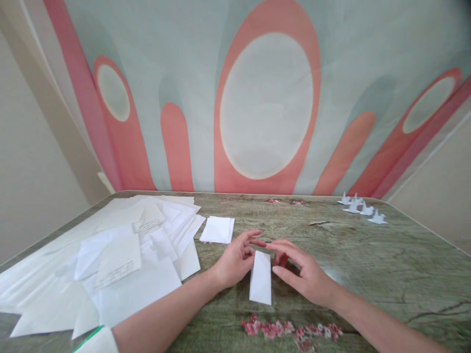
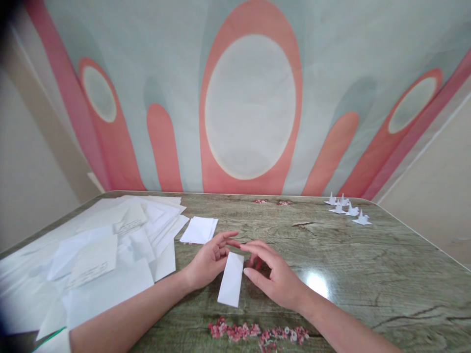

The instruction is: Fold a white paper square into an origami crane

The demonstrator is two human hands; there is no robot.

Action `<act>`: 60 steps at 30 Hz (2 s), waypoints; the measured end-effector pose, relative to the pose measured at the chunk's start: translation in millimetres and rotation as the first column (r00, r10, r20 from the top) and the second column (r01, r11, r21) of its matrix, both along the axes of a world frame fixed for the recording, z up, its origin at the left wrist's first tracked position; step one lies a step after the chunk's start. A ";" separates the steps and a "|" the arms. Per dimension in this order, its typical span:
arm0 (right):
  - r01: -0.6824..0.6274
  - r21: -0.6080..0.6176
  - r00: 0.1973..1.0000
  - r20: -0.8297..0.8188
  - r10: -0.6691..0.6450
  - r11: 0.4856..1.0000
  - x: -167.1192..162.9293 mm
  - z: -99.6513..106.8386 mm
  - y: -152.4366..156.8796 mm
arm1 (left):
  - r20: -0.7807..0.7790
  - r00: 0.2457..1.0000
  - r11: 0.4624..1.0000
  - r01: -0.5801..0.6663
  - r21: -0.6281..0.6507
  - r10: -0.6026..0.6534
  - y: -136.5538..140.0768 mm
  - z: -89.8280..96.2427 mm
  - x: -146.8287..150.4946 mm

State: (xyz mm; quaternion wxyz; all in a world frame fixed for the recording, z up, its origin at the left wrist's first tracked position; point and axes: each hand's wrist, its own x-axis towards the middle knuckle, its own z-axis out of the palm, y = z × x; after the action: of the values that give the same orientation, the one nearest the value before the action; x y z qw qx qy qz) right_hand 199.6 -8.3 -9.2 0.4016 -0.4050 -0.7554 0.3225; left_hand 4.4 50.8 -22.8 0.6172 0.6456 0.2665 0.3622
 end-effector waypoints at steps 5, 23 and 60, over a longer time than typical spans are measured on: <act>-0.074 -0.091 0.997 -0.042 0.070 0.993 -5.1 -2.2 -1.5 | 0.025 1.000 1.000 0.003 -0.007 -0.002 -0.9 3.3 0.8; 0.210 -0.079 0.976 0.065 -0.206 0.974 6.8 -3.7 11.1 | -0.215 0.943 0.943 -0.192 0.271 0.254 -4.1 15.3 -4.2; 0.207 0.005 0.937 0.287 -0.200 0.978 9.3 -11.8 36.5 | -0.539 0.751 0.825 -0.013 0.565 0.381 3.4 11.5 -2.4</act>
State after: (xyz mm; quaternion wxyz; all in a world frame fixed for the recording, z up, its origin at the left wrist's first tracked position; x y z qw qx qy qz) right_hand 209.0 28.2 -21.0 0.3141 -0.5285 -0.7554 0.2268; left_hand 2.0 54.3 -11.2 0.2455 0.8389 0.4172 0.2488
